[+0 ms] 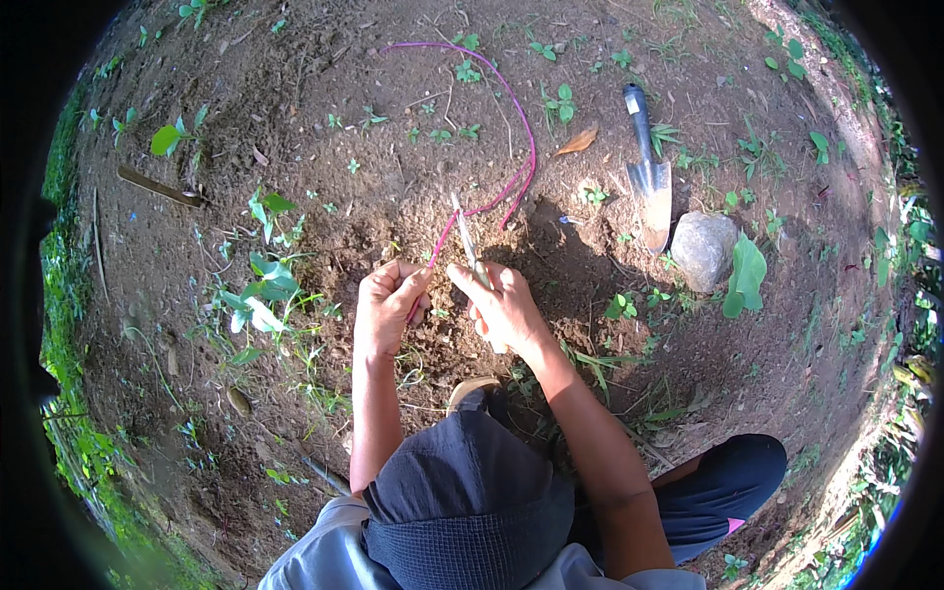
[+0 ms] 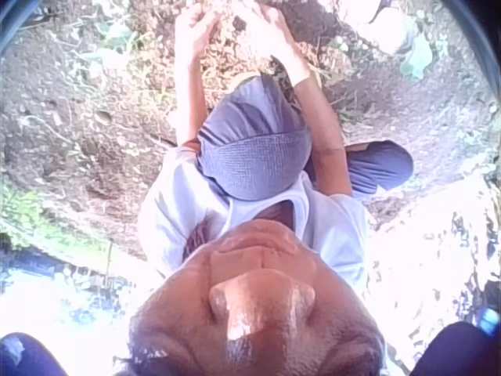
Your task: The person digs small holes in the soil using a hand trowel, places purple plant stems into the holes, and covers them with soil. The person uses pruning shears to cut the stems and a trowel to dig and cover the planting area.
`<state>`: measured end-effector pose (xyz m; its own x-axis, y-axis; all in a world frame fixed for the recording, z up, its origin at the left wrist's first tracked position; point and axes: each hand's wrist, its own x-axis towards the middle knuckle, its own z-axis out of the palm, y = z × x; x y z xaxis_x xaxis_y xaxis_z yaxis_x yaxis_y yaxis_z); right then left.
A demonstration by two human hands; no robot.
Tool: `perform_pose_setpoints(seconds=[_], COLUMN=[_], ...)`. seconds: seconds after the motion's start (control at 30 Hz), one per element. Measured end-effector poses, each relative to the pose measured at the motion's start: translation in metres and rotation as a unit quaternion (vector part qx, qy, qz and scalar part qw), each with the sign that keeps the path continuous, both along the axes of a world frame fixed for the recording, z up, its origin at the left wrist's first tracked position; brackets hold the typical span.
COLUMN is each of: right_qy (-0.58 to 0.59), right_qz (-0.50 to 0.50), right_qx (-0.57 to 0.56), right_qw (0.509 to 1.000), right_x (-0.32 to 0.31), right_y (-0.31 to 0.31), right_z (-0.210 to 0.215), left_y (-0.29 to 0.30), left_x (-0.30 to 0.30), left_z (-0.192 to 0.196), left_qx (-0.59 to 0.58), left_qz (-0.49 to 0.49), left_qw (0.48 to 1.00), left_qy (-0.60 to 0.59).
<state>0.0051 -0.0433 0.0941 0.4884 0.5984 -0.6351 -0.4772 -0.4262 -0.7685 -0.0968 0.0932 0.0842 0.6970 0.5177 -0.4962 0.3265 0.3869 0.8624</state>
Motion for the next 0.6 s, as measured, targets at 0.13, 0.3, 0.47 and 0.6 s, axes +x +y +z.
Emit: perform_pose_setpoints(seconds=[0.13, 0.3, 0.47, 0.6], right_qy=[0.028, -0.218, -0.536, -0.52], right_qz=[-0.033, 0.118, 0.268, 0.329], right_qx=[-0.016, -0.052, 0.001, -0.083], right_qw=[0.999, 0.967, 0.801, 0.784], right_x=[-0.001, -0.007, -0.02, -0.027], right_y=[-0.005, -0.03, -0.059, -0.066], right_z=[-0.001, -0.012, -0.018, -0.007], left_y=[0.003, 0.014, 0.015, 0.01], left_x=[0.0, 0.029, 0.094, 0.126], left_z=[0.001, -0.009, -0.027, -0.036], left_qx=[-0.013, 0.158, 0.373, 0.488], left_qz=[0.018, 0.035, -0.029, -0.091], left_qw=[1.0, 0.987, 0.927, 0.868], left_qy=[-0.017, -0.02, -0.024, -0.017])
